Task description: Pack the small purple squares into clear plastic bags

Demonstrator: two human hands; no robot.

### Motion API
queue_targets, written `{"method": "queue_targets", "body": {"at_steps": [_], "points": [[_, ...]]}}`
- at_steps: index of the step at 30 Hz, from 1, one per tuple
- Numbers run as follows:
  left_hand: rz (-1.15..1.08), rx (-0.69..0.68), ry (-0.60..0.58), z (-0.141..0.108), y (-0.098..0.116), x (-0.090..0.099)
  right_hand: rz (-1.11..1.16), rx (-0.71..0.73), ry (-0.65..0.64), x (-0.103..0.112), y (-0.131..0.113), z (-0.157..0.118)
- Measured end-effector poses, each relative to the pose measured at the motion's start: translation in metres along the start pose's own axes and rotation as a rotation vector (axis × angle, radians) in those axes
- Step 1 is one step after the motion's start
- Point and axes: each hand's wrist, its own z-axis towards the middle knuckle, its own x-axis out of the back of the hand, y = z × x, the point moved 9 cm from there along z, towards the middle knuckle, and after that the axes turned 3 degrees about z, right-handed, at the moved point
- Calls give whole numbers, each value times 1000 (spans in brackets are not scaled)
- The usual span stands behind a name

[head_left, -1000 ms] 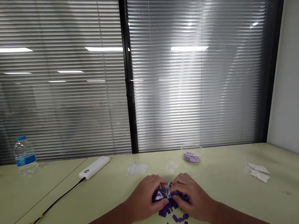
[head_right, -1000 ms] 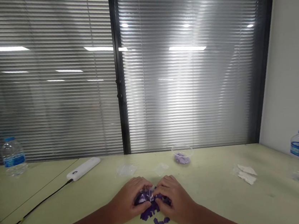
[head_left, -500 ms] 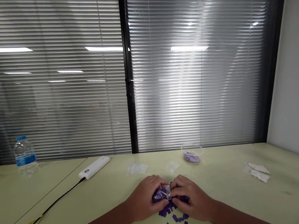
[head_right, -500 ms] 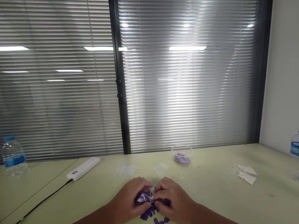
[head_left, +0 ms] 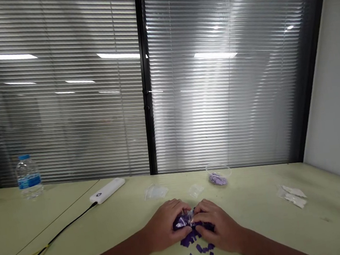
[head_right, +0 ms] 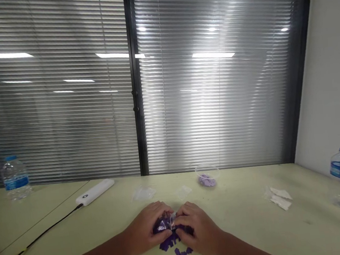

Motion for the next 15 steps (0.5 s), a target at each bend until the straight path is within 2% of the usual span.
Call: {"method": "queue_targets", "body": {"at_steps": [10,15], "points": [[-1,-2,12,1,1,1,-19,-17,52,7,0,-1],[-2,-4,8,0,1,1,-16,-13,34,5,-1,0]]}}
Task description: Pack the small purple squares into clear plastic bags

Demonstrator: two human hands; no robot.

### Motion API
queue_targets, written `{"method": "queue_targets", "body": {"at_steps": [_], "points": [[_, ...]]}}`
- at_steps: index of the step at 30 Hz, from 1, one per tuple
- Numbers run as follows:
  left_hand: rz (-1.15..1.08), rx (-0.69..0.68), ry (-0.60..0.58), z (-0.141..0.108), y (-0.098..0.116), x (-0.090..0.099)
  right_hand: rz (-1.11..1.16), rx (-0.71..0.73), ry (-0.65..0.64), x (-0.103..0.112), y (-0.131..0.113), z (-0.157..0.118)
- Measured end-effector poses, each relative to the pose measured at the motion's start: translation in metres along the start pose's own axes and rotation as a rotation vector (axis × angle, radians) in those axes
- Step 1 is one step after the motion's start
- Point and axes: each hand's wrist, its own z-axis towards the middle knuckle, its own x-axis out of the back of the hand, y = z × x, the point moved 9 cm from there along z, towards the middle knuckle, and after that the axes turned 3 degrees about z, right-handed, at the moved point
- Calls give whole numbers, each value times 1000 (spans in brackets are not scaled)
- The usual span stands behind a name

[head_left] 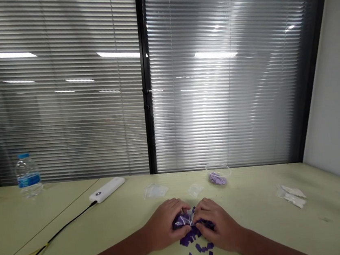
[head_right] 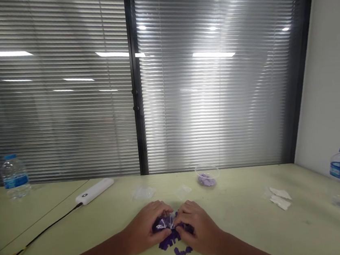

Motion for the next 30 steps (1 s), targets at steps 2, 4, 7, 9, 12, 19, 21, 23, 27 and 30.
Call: {"method": "queue_targets", "body": {"at_steps": [2,4,7,9,12,19,21,23,27,30], "points": [[-12,1,1,-1,-1,-1,12,-3,-10,-1,0,1],[-24,3,3,-1,-2,-1,14,-8,-18,-1,0,2],[-31,-1,2,-1,-2,-1,2,-10,-23,-2,1,2],[-34,-6,-1,-1,0,0,-5,-9,-17,-2,1,2],[-34,-7,-9,-1,0,0,-19,-8,9,-1,2,1],[-24,-21,-8,-1,-1,-1,-48,-27,32,0,5,0],[-25,-23,-14,-1,-1,-1,-52,-22,27,0,5,0],[-25,-23,-22,-1,-1,-2,-50,-22,19,-1,4,1],[-23,-18,-25,-1,-1,-2,-34,-18,-5,-3,4,2],[-25,-19,-22,-1,0,-1,-31,-12,-13,-4,4,2]]}}
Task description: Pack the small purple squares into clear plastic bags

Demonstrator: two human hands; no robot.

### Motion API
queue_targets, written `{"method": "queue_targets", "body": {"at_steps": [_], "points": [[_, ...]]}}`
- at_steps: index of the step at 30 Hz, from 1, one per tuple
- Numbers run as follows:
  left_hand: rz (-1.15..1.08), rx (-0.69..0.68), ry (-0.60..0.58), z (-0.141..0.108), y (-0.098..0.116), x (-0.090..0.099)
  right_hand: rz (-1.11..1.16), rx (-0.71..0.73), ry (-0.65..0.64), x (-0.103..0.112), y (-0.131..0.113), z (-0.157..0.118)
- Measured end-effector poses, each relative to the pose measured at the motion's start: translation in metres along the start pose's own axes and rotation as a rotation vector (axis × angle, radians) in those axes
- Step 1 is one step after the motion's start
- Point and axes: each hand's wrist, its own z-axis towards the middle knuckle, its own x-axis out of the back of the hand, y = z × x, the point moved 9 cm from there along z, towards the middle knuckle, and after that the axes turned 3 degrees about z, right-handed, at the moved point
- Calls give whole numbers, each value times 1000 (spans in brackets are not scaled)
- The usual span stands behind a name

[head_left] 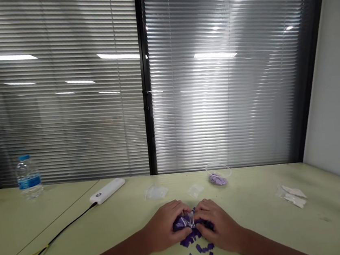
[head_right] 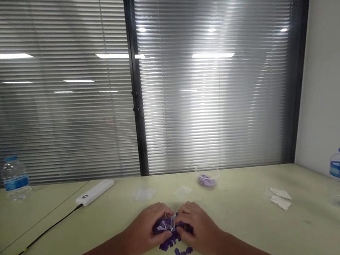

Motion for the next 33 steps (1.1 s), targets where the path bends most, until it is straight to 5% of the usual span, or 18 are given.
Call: {"method": "queue_targets", "body": {"at_steps": [10,16,33], "points": [[6,24,-16,0,0,1,-7,16,9,1,-2,-1],[8,43,-4,0,-2,0,-114,-160,119,6,23,-4],[3,49,10,1,-2,1,-6,-163,2,-1,19,-1]]}}
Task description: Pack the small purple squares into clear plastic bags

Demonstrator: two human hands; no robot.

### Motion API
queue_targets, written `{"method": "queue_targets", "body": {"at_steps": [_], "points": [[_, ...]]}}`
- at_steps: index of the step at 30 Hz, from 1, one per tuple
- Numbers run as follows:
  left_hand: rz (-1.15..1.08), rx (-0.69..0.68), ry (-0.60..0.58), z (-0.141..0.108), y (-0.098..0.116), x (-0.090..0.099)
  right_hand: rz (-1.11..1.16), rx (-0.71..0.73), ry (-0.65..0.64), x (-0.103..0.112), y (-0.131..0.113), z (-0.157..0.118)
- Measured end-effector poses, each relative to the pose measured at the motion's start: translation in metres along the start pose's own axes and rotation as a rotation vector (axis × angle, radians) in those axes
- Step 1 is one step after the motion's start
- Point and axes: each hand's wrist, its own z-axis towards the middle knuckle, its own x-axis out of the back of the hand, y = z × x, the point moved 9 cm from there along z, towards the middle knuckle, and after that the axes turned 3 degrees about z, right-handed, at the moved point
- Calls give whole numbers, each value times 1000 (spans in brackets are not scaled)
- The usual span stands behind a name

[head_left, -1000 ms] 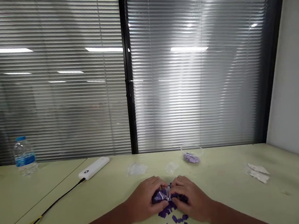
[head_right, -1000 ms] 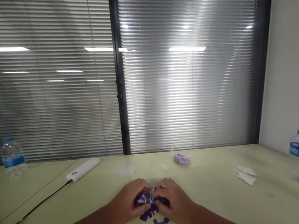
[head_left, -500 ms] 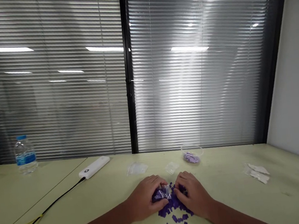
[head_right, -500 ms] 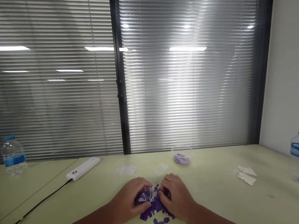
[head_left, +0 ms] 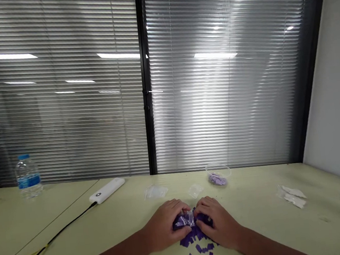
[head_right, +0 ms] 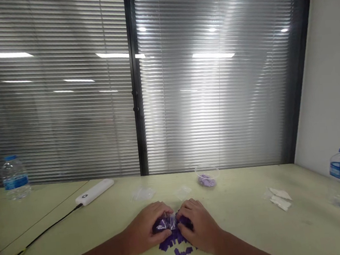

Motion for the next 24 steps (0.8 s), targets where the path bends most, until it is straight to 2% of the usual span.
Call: {"method": "queue_targets", "body": {"at_steps": [4,11,24], "points": [[-10,-6,-1,0,1,0,19,-14,-20,0,2,-1],[-6,-8,0,-1,1,0,-29,-130,-93,-6,16,-4],[-9,-8,0,1,2,1,19,-18,-89,-4,3,-2]]}}
